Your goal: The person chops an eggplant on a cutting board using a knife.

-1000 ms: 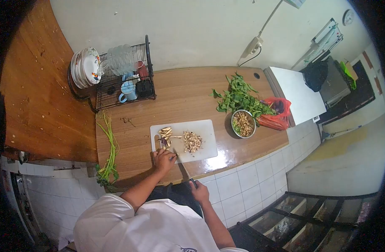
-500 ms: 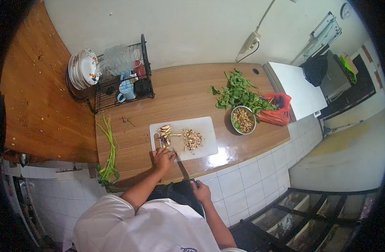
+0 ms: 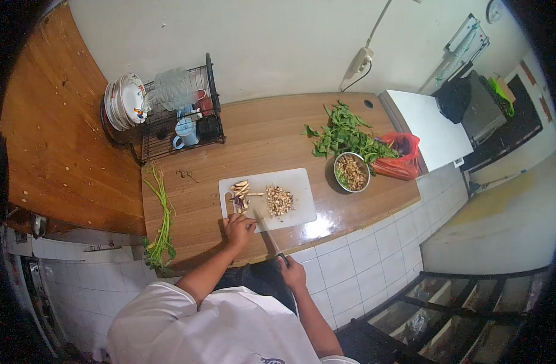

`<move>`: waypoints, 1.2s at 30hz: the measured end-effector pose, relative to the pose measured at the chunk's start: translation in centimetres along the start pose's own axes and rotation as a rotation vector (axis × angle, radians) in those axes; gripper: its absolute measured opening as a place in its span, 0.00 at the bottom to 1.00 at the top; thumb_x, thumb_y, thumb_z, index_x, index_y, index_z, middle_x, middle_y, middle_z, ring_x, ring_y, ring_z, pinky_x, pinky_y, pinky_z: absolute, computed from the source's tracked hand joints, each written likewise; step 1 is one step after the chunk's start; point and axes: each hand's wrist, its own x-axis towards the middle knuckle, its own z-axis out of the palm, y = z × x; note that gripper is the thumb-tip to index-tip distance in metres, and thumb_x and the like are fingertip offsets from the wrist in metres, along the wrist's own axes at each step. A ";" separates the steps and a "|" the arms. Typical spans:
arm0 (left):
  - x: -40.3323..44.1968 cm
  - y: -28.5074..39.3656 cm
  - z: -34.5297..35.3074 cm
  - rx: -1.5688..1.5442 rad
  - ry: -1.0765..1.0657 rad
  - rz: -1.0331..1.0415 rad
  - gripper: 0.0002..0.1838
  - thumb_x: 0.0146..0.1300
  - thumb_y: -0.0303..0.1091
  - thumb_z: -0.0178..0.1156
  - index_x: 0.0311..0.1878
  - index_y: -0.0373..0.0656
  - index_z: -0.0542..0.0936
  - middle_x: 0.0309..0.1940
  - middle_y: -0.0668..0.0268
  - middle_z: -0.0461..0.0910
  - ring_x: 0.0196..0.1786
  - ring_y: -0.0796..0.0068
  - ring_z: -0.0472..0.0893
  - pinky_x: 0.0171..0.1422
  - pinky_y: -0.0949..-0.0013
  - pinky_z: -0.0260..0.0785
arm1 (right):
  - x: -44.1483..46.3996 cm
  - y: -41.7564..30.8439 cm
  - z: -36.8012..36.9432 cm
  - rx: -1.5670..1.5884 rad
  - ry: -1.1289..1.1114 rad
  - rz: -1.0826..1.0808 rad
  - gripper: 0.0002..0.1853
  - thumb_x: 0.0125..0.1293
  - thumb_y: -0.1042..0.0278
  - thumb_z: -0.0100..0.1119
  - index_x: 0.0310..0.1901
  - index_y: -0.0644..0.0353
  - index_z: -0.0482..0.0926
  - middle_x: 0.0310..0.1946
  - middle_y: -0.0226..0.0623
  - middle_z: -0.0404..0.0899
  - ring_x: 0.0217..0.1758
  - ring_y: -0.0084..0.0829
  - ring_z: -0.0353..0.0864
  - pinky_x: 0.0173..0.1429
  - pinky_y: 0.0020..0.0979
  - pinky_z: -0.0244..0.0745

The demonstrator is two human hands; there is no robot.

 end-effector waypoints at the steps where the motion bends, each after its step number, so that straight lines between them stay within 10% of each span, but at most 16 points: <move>1: -0.2 -0.1 0.3 0.001 0.022 -0.020 0.04 0.54 0.42 0.74 0.32 0.59 0.91 0.35 0.79 0.86 0.47 0.71 0.78 0.60 0.55 0.58 | -0.3 0.1 -0.3 -0.003 -0.083 0.022 0.28 0.74 0.37 0.54 0.41 0.59 0.82 0.31 0.54 0.85 0.39 0.59 0.85 0.43 0.51 0.77; 6: 0.0 0.2 0.3 -0.007 -0.033 -0.166 0.04 0.52 0.42 0.75 0.32 0.58 0.92 0.34 0.80 0.88 0.47 0.70 0.79 0.60 0.57 0.58 | -0.8 0.3 -0.7 -0.113 -0.299 0.097 0.32 0.73 0.34 0.52 0.58 0.57 0.83 0.42 0.60 0.86 0.51 0.58 0.86 0.54 0.49 0.79; 8: 0.1 0.3 0.3 -0.028 -0.039 -0.184 0.04 0.52 0.41 0.75 0.32 0.58 0.92 0.33 0.81 0.88 0.48 0.70 0.79 0.60 0.57 0.58 | -0.8 1.9 0.8 -0.020 -0.162 0.019 0.28 0.74 0.38 0.54 0.40 0.61 0.81 0.30 0.54 0.84 0.38 0.58 0.84 0.43 0.48 0.76; 14: 0.3 0.6 0.1 -0.009 0.011 -0.171 0.04 0.50 0.42 0.75 0.30 0.60 0.91 0.31 0.80 0.87 0.47 0.70 0.79 0.60 0.55 0.59 | 0.4 1.4 0.0 -0.123 -0.212 0.001 0.32 0.73 0.32 0.51 0.56 0.54 0.83 0.40 0.58 0.86 0.49 0.58 0.86 0.52 0.52 0.80; 36: 6.7 4.9 0.3 -0.071 -0.213 0.004 0.07 0.53 0.47 0.74 0.33 0.59 0.89 0.35 0.76 0.85 0.53 0.68 0.77 0.59 0.51 0.58 | 1.1 2.5 -3.7 -0.246 0.063 -0.083 0.23 0.69 0.35 0.59 0.40 0.50 0.84 0.26 0.45 0.86 0.33 0.51 0.87 0.37 0.51 0.79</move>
